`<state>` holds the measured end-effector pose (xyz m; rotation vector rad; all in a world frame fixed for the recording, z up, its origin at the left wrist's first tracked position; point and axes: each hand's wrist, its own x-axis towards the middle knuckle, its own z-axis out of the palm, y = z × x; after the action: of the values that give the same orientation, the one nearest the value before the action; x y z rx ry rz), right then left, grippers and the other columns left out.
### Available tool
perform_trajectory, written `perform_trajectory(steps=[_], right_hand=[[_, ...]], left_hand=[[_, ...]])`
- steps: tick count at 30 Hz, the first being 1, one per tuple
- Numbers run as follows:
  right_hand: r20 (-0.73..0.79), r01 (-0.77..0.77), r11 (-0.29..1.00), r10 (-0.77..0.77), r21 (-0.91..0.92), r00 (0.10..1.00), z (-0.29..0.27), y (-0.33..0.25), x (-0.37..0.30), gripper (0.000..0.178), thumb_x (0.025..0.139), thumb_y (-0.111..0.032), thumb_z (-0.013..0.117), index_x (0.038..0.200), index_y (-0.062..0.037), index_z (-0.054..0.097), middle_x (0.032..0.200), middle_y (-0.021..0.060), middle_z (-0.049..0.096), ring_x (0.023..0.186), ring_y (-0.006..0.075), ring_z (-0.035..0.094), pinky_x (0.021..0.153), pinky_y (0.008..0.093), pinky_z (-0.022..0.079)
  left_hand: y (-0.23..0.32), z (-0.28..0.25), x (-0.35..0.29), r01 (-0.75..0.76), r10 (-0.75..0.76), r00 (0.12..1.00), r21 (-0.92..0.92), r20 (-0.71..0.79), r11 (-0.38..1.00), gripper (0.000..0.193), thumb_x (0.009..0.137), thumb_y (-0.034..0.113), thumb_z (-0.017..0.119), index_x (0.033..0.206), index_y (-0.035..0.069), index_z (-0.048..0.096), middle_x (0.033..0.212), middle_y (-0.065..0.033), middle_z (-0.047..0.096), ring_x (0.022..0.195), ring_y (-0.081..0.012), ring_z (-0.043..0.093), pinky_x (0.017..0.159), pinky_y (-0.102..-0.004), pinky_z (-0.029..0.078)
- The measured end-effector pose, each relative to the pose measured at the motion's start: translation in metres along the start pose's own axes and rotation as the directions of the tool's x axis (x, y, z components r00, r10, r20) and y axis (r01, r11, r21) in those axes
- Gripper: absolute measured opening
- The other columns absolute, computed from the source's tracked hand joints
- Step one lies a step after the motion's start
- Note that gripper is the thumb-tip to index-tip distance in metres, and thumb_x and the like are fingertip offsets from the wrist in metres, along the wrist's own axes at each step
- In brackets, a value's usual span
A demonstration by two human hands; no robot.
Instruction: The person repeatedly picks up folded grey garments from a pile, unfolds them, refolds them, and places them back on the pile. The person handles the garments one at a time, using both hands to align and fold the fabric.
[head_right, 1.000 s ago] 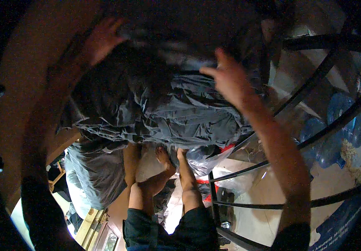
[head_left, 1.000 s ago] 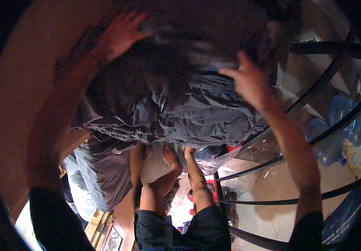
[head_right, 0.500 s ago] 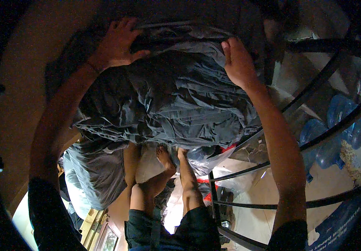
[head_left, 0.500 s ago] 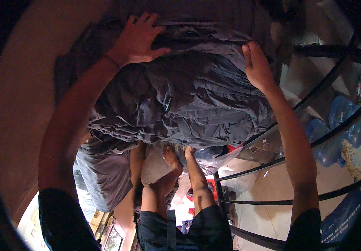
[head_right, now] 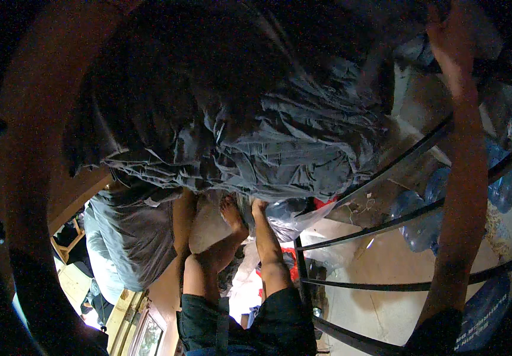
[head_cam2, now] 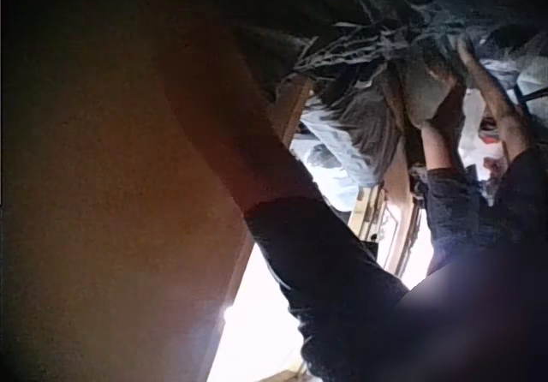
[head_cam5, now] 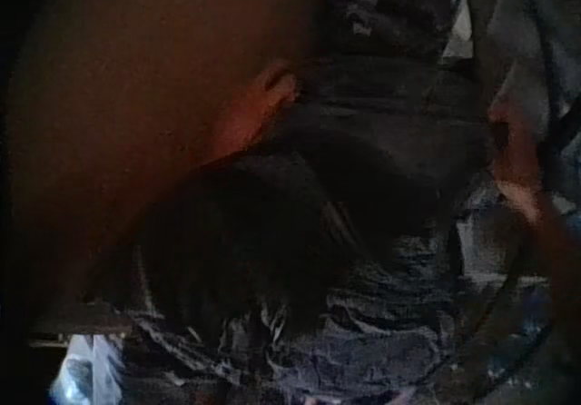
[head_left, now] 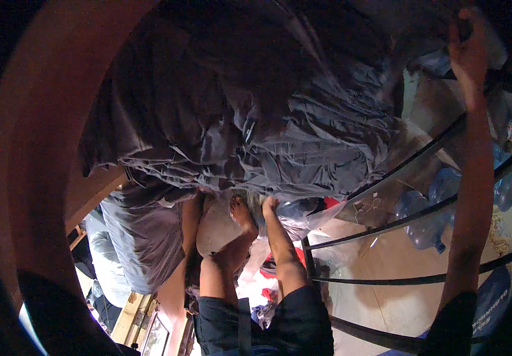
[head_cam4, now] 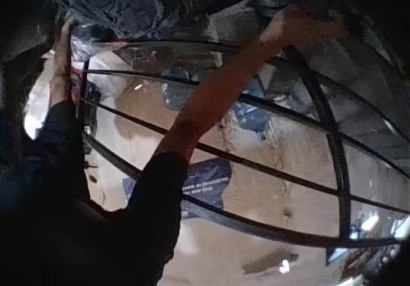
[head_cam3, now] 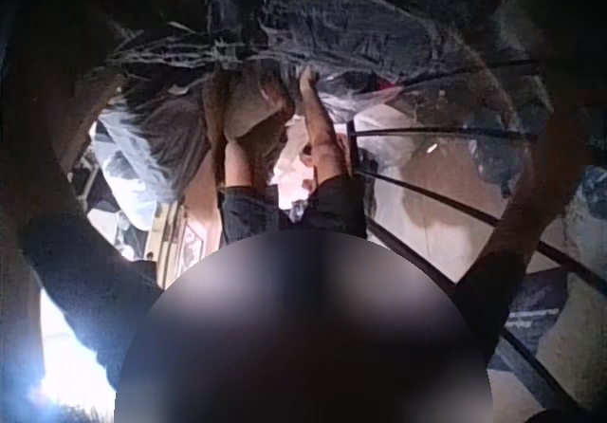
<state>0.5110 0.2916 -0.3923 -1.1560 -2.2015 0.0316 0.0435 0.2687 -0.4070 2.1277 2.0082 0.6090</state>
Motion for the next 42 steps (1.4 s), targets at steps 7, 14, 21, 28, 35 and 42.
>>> perform_trajectory(steps=[7,14,21,28,35,42], right_hand=[[0.277,0.189,0.97,-0.142,-0.151,0.95,0.101,-0.022,-0.128,0.052,0.081,-0.006,0.076,0.132,-0.0177,0.075,0.141,0.0225,0.061,0.11,0.0365,0.067,0.093,0.0439,0.056],[0.207,-0.152,0.97,0.19,-0.189,0.96,0.112,-0.034,-0.088,0.046,0.079,-0.002,0.073,0.119,-0.0216,0.08,0.14,0.0266,0.056,0.128,0.042,0.059,0.104,0.0453,0.054],[0.518,0.011,1.0,-0.002,-0.014,0.856,0.124,-0.089,-0.144,0.023,0.087,-0.032,0.083,0.102,-0.0144,0.083,0.142,0.0242,0.057,0.132,0.043,0.055,0.112,0.0519,0.045],[0.542,-0.121,0.989,0.054,0.088,0.839,0.126,-0.075,-0.113,0.018,0.095,-0.028,0.077,0.1,-0.0109,0.082,0.146,0.0221,0.057,0.13,0.0452,0.056,0.113,0.0506,0.045],[0.535,0.038,0.999,-0.049,0.031,0.844,0.125,-0.089,-0.121,0.019,0.094,-0.03,0.078,0.1,-0.0124,0.08,0.147,0.0309,0.054,0.129,0.0482,0.058,0.111,0.0523,0.047],[0.601,-0.14,0.99,0.099,0.022,0.793,0.132,-0.073,-0.119,0.029,0.091,-0.041,0.081,0.103,-0.0141,0.081,0.145,0.0289,0.056,0.128,0.0521,0.057,0.11,0.053,0.047]], left_hand=[[0.011,0.007,-0.037,-0.148,0.129,0.938,0.036,0.321,0.988,0.074,0.104,0.052,0.06,0.159,0.005,0.045,0.157,-0.0241,0.05,0.146,-0.0389,0.045,0.122,-0.0523,0.034],[0.053,-0.004,-0.042,0.465,-0.331,0.87,-0.384,0.365,0.798,0.069,0.108,0.046,0.055,0.161,0.004,0.042,0.16,-0.024,0.048,0.145,-0.0415,0.048,0.123,-0.0503,0.034],[0.021,-0.004,-0.037,-0.428,0.317,0.868,0.253,0.382,0.867,0.047,0.107,0.028,0.058,0.148,0.006,0.058,0.16,-0.0248,0.047,0.141,-0.0462,0.05,0.121,-0.0514,0.036],[-0.038,0.055,-0.034,-0.042,0.04,0.947,0.002,0.32,0.999,0.028,0.098,0.012,0.062,0.126,0.014,0.067,0.157,-0.0234,0.047,0.142,-0.0485,0.047,0.115,-0.0575,0.042],[-0.063,0.077,-0.003,-0.433,0.416,0.9,0.153,0.128,0.888,0.044,0.089,0.009,0.066,0.132,0.015,0.063,0.136,-0.0194,0.055,0.13,-0.0425,0.053,0.109,-0.0548,0.045],[-0.061,0.069,-0.005,-0.108,0.128,0.919,-0.074,0.372,0.991,0.044,0.087,0.005,0.063,0.131,0.014,0.067,0.137,-0.0192,0.056,0.129,-0.0407,0.054,0.11,-0.0518,0.045]])
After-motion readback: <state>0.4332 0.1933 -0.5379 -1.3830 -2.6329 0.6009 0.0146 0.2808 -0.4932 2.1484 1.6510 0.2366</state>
